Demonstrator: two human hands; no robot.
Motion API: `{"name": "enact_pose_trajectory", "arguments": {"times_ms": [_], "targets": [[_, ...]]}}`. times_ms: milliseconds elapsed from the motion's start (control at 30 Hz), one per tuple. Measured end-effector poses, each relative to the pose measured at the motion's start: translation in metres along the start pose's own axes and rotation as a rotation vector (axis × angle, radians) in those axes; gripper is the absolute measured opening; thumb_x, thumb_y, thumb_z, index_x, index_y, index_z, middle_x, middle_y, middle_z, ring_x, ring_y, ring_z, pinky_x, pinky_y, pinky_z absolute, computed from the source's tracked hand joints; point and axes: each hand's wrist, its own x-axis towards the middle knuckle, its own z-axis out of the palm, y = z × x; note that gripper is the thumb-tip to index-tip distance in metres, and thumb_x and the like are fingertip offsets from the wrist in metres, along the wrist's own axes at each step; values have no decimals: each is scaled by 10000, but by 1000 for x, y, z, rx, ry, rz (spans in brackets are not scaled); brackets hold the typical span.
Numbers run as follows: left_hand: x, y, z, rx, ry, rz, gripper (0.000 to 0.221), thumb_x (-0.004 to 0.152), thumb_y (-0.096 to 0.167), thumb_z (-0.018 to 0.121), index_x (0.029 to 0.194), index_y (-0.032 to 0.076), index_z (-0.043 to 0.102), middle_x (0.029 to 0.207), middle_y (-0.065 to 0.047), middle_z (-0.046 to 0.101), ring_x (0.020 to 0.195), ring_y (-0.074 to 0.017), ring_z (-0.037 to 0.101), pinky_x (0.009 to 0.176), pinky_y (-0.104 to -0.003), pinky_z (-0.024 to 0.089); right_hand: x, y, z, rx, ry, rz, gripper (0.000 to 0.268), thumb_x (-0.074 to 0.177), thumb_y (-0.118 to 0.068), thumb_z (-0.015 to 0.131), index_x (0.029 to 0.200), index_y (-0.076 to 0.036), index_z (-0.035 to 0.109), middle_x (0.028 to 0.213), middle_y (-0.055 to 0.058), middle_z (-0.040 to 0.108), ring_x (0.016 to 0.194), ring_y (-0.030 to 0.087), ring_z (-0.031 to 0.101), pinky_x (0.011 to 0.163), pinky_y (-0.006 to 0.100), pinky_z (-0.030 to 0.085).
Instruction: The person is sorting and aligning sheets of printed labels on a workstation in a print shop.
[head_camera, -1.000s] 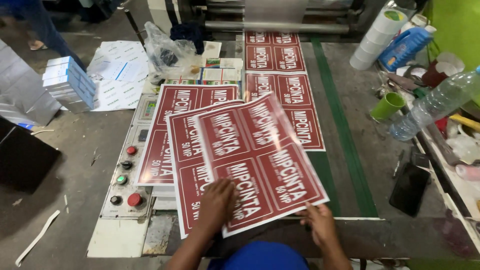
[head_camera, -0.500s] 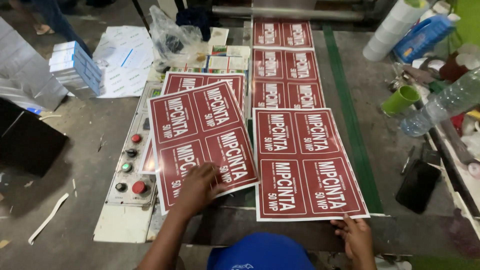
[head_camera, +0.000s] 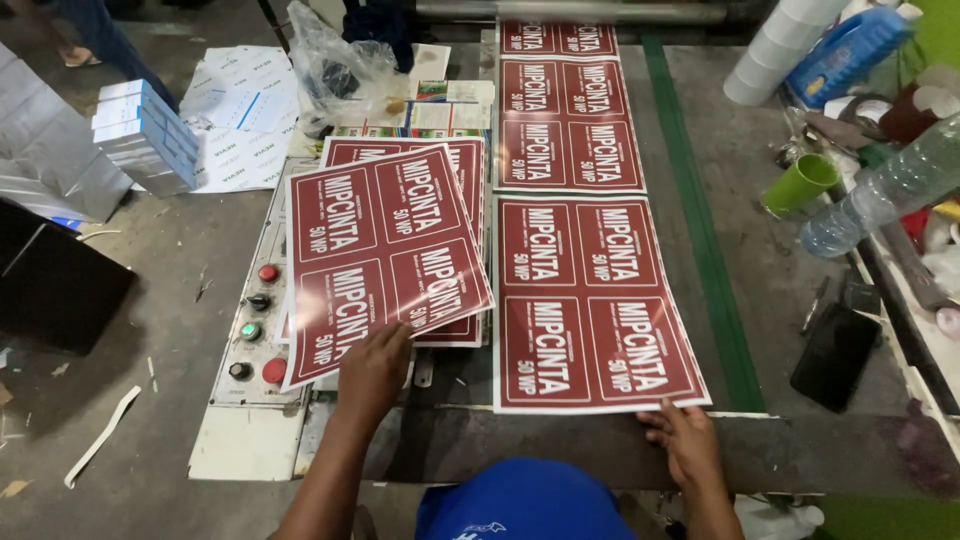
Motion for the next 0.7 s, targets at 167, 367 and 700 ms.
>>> {"name": "enact_pose_trajectory", "arguments": {"times_ms": [167,367,700], "targets": [[11,13,-21,-123,56,-86,250,917,160,712,1147,73,759,1079,-131,783,914,-280,766,756,-407,623,33,-11,29,47,-50,-51,316,1017,-205,596,1286,-40,584,1104,165,736,871,251,733,627,355,557],[6,23,-17,-201,95,-100,209,931,145,722,1125,79,765,1074,-168,782,850,-289,773,693,-380,624,43,-7,33,32,-127,7,385,1034,-254,546,1355,-42,541,1138,208,747,887,254,729,631,355,563],[3,131,15,-377,84,106,246,859,130,744,1083,31,735,1155,-180,723,1048,-348,700,936,-487,534,-26,0,109,-127,-540,13,449,948,-231,651,1362,-60,623,1110,144,789,806,212,734,599,314,540]]}}
